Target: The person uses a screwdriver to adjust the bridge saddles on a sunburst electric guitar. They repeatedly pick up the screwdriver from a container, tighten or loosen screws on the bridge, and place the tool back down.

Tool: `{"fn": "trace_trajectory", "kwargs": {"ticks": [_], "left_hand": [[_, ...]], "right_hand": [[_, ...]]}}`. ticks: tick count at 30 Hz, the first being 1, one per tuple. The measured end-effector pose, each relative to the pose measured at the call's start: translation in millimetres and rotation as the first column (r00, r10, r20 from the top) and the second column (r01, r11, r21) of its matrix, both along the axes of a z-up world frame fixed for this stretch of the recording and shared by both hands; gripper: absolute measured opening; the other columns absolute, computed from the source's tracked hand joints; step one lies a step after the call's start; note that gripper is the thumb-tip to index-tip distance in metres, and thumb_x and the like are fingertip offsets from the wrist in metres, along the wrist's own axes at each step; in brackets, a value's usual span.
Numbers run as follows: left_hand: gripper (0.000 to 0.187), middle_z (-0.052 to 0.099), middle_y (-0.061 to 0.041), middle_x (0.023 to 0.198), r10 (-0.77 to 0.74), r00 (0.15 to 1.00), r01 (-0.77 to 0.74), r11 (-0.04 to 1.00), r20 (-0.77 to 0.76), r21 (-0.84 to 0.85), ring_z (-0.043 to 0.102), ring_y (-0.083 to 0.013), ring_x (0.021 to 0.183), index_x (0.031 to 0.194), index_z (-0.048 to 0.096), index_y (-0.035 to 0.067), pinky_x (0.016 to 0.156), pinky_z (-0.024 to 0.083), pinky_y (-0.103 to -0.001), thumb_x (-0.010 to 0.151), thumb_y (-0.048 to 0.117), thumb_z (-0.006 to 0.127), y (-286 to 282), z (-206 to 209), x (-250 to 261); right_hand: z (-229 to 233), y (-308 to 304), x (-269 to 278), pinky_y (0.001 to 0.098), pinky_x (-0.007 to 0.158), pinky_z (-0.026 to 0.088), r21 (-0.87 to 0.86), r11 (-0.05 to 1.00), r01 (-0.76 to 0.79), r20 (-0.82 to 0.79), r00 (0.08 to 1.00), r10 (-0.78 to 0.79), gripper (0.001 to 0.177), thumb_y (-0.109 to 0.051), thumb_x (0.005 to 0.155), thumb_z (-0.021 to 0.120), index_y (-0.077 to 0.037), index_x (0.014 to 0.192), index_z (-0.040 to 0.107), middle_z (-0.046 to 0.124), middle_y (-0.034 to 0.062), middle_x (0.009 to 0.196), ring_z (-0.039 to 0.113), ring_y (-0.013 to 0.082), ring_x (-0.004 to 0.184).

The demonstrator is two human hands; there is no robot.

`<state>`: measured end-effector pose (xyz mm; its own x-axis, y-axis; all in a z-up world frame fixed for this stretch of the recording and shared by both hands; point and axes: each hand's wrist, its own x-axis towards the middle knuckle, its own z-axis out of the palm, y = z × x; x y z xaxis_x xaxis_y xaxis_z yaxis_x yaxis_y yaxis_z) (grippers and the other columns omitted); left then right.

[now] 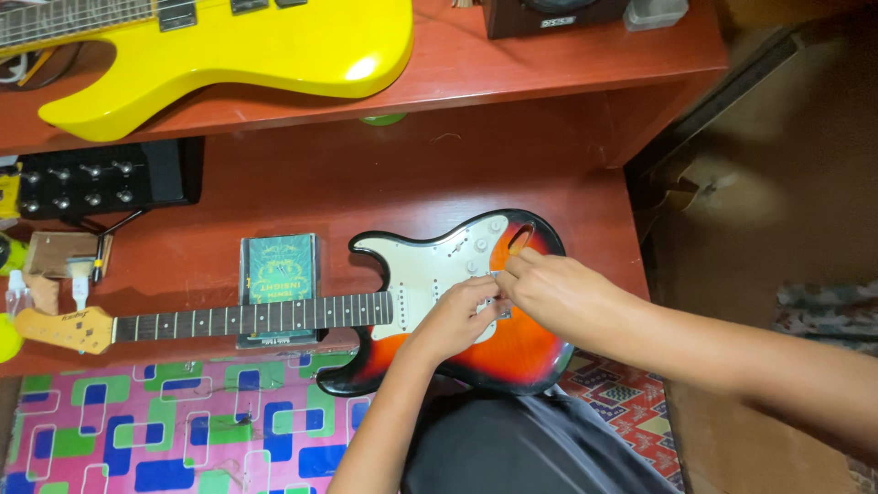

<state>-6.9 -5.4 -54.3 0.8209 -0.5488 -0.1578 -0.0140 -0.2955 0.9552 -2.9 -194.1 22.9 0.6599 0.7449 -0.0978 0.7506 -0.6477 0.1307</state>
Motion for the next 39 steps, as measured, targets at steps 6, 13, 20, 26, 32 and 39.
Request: {"fn": "trace_trajectory", "kwargs": {"ticks": [6,13,20,26,32,39], "left_hand": [[0.013,0.068,-0.006,0.073,0.212,0.977,-0.208,0.973,0.032,-0.1,0.066,-0.0172,0.076,0.081,0.064,0.007,0.068,0.056,-0.03,0.08,-0.003,0.072,-7,-10,-3],[0.017,0.075,-0.004,0.077,0.132,0.99,-0.137,0.972,-0.038,-0.191,0.066,-0.0141,0.083,0.085,0.077,0.01,0.084,0.056,-0.038,0.089,-0.004,0.068,8,-21,0],[0.019,0.076,-0.016,0.091,0.097,0.995,-0.097,0.99,-0.006,-0.103,0.073,-0.0309,0.093,0.103,0.076,0.004,0.086,0.057,-0.041,0.087,-0.002,0.069,3,14,1],[0.016,0.078,-0.006,0.088,0.104,0.994,-0.107,0.99,-0.032,-0.097,0.073,-0.0205,0.086,0.096,0.078,0.013,0.087,0.058,-0.037,0.091,0.0,0.069,-1,0,2],[0.02,0.076,-0.019,0.104,-0.039,0.997,0.033,0.996,-0.069,-0.087,0.071,-0.0387,0.109,0.111,0.076,0.003,0.105,0.05,-0.051,0.095,0.0,0.065,13,42,7],[0.016,0.078,-0.008,0.092,0.085,0.996,-0.083,0.991,0.021,-0.103,0.075,-0.027,0.103,0.098,0.073,0.016,0.097,0.055,-0.042,0.091,0.003,0.067,-1,4,-6]], "right_hand": [[-50,2,-2,0.0318,0.056,0.056,0.038,0.984,0.175,-0.089,0.981,-0.171,0.004,-0.013,0.088,0.06,-0.015,0.084,0.059,0.06,0.0002,0.076,0.062,0.0197,0.077],[-1,13,-6,0.0318,0.058,0.059,-0.046,0.994,0.102,-0.075,0.992,-0.105,0.023,-0.022,0.084,0.076,-0.016,0.102,0.063,0.061,0.0028,0.092,0.063,0.0228,0.087],[-17,9,-2,0.0282,0.059,0.055,0.012,0.989,0.149,0.001,0.989,-0.149,0.01,-0.016,0.094,0.058,-0.017,0.084,0.058,0.06,-0.001,0.077,0.062,0.0197,0.08],[0,12,-3,0.0307,0.053,0.053,-0.034,0.983,0.183,-0.024,0.983,-0.183,0.015,-0.032,0.091,0.067,-0.019,0.088,0.059,0.06,-0.0012,0.076,0.064,0.0195,0.076],[18,8,-4,0.0275,0.062,0.057,-0.1,0.993,0.067,-0.092,0.993,-0.076,0.003,-0.016,0.095,0.061,-0.015,0.093,0.06,0.063,-0.001,0.082,0.065,0.0195,0.085],[-14,2,-2,0.0302,0.05,0.052,-0.051,0.972,0.227,-0.072,0.97,-0.231,0.021,-0.028,0.097,0.058,-0.018,0.078,0.056,0.059,-0.0011,0.064,0.065,0.0195,0.062]]}}
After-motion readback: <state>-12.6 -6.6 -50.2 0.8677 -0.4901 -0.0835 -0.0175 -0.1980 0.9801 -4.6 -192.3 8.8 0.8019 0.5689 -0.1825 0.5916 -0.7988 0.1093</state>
